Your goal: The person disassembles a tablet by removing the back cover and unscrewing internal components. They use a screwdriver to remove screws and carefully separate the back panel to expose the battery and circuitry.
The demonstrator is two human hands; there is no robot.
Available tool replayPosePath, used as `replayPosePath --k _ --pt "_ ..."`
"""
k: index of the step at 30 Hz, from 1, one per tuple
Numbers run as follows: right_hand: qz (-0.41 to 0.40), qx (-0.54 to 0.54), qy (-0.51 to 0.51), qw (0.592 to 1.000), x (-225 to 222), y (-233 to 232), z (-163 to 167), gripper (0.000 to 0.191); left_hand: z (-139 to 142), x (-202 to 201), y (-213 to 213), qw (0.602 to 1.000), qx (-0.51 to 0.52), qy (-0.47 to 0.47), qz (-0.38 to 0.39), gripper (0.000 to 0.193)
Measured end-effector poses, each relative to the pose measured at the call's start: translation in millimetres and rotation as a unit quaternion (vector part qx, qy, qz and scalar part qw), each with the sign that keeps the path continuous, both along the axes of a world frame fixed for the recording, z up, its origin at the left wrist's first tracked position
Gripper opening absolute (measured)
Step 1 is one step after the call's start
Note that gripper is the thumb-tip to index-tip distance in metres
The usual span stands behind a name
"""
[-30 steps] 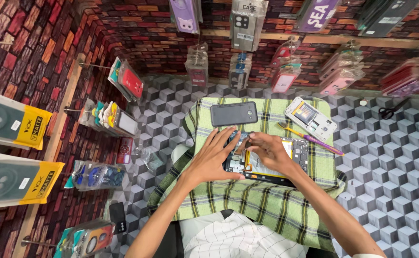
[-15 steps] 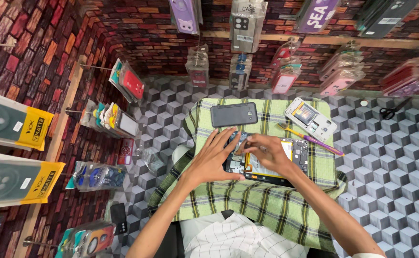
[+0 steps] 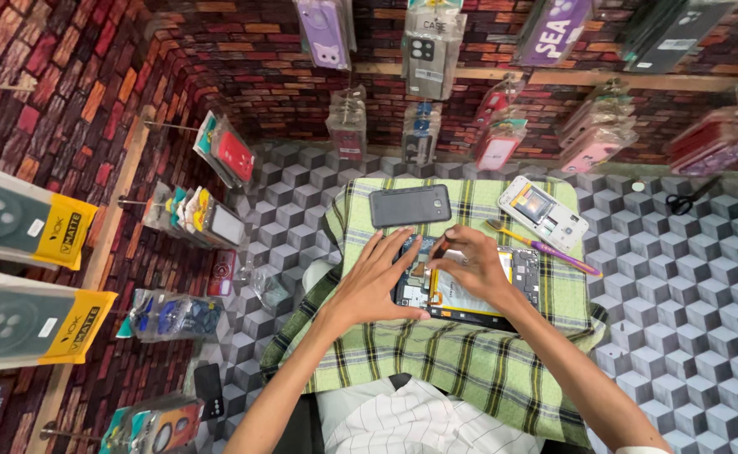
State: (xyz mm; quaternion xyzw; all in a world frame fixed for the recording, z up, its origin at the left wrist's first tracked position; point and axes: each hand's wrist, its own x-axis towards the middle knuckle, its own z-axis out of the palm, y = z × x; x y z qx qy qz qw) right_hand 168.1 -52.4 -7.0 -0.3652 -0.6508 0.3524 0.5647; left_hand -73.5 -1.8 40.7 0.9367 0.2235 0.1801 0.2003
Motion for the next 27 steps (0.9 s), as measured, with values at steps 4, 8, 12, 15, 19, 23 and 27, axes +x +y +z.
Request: replayPosePath --k 4,8,12,15,19,23,27 --pt "0.052 -0.021 0.040 0.998 -1.1 -3.6 2.0 0.061 -0.3 -0.3 -0.6 1.000 -0.015 0.012 0.003 0.125" --pt "0.078 0.048 0.026 0.995 -3.8 -1.2 5.4 0.075 -0.4 0.1 0.4 1.000 0.005 0.014 0.000 0.124" --pt "0.022 0.014 -0.016 1.000 -3.6 0.1 4.5 0.074 -0.5 -0.6 -0.5 1.000 0.002 0.013 0.002 0.125" --pt "-0.003 -0.020 -0.010 1.000 -3.8 -5.3 2.7 0.071 -0.7 0.2 -0.4 1.000 -0.004 0.015 0.002 0.125" --pt "0.110 0.035 0.022 0.993 -3.1 -3.2 0.5 0.071 -0.4 -0.3 -0.8 1.000 0.002 0.012 0.001 0.126" --pt "0.026 -0.006 0.014 1.000 -2.9 -2.0 -1.0 0.073 0.6 -0.1 -0.8 1.000 -0.001 0.015 0.002 0.126" --pt "0.052 -0.071 0.058 0.994 -3.1 -7.6 1.2 0.062 1.0 -0.5 -0.4 1.000 -0.005 0.016 0.002 0.125"
